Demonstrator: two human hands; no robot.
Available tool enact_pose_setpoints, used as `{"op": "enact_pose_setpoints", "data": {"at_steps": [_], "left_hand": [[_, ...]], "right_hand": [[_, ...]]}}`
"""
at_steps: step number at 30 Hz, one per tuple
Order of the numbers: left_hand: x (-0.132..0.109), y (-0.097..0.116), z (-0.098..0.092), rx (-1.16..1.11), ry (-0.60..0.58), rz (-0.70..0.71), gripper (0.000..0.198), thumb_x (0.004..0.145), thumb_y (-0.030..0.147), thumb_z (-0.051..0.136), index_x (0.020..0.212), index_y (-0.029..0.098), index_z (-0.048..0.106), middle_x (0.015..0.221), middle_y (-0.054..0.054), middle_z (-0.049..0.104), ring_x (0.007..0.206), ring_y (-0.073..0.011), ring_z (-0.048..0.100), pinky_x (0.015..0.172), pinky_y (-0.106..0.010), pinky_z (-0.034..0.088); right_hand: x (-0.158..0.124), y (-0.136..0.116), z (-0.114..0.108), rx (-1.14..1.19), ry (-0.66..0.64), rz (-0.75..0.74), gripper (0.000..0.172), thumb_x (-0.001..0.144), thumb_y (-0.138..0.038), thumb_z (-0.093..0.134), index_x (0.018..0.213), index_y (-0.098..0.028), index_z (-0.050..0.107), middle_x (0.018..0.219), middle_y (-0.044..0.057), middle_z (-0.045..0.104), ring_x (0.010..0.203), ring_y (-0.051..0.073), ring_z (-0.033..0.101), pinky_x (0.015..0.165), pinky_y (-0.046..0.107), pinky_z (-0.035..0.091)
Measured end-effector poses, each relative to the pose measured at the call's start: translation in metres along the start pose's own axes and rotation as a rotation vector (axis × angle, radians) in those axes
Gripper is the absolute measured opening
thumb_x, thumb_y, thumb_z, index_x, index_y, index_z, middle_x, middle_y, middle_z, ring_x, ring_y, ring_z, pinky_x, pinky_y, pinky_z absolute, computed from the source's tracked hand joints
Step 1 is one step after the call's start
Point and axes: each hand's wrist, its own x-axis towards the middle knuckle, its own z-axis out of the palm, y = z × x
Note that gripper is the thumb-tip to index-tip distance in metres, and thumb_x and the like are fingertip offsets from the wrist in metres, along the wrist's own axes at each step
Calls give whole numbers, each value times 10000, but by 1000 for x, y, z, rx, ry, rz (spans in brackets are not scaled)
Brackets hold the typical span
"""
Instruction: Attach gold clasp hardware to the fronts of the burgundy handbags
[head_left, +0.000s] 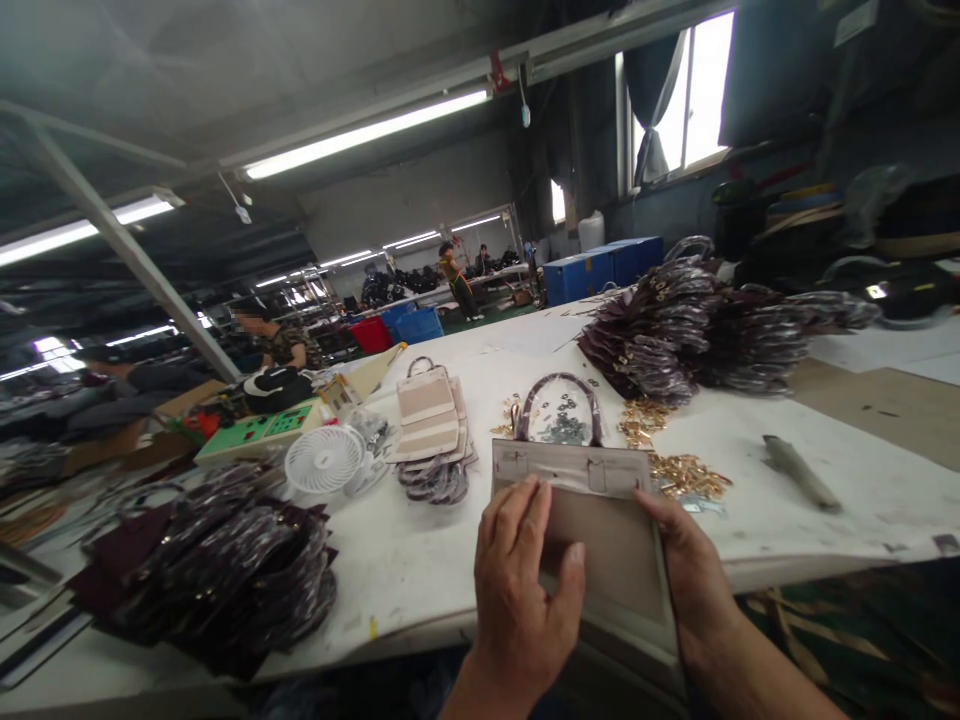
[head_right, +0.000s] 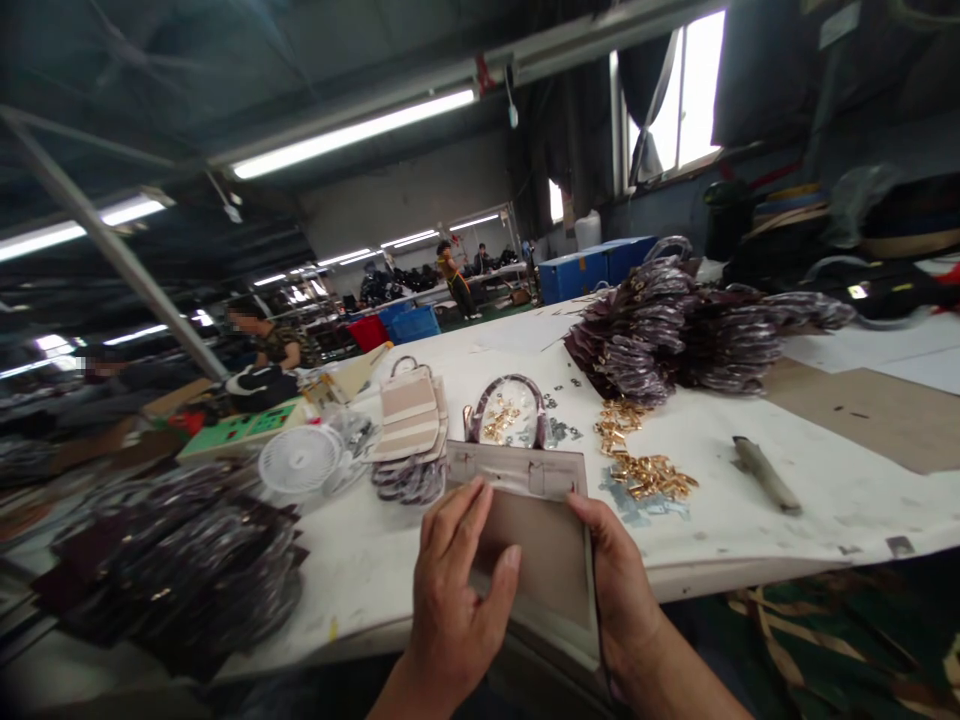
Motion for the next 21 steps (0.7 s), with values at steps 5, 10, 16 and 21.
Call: {"op": "enact_pose_setpoints", "data": {"at_steps": [5,10,16,21], "left_hand": [[0,-7,-1,5,-1,20,573,923,199,645,1478,193,502,1449,-140,585,1351,-311,515,1138,-530,466],[0,-11,-5,19,-6,29,546,921,216,649,1451,184,523,1429,-144,590,1346,-317,509,1143,-532,443],[4,-14,-11,47,0,53,504,923,215,648,1417,183,552,1505,-142,544,1400,-323,470,1168,-550,413],[6,-18,-12,41,-12,101,494,929,207,641,1415,172,557,1479,-144,587,1425,-324,474,1173,-562,420]], "right_hand": [[1,-1,0,-3,-3,44,564,804,-488,702,1242,-135,744,897,108,821,855,348,778,869,483,629],[2,0,-1,-54,-85,-10,572,809,-495,691,1255,-140,735,914,106,821,844,340,779,861,484,626],[4,1,-5,-47,-100,19,574,815,-504,683,1246,-129,739,913,116,821,850,342,779,867,486,622],[5,0,-9,-28,-107,82,564,821,-492,697,1261,-143,737,922,113,823,837,338,779,863,479,622]]}}
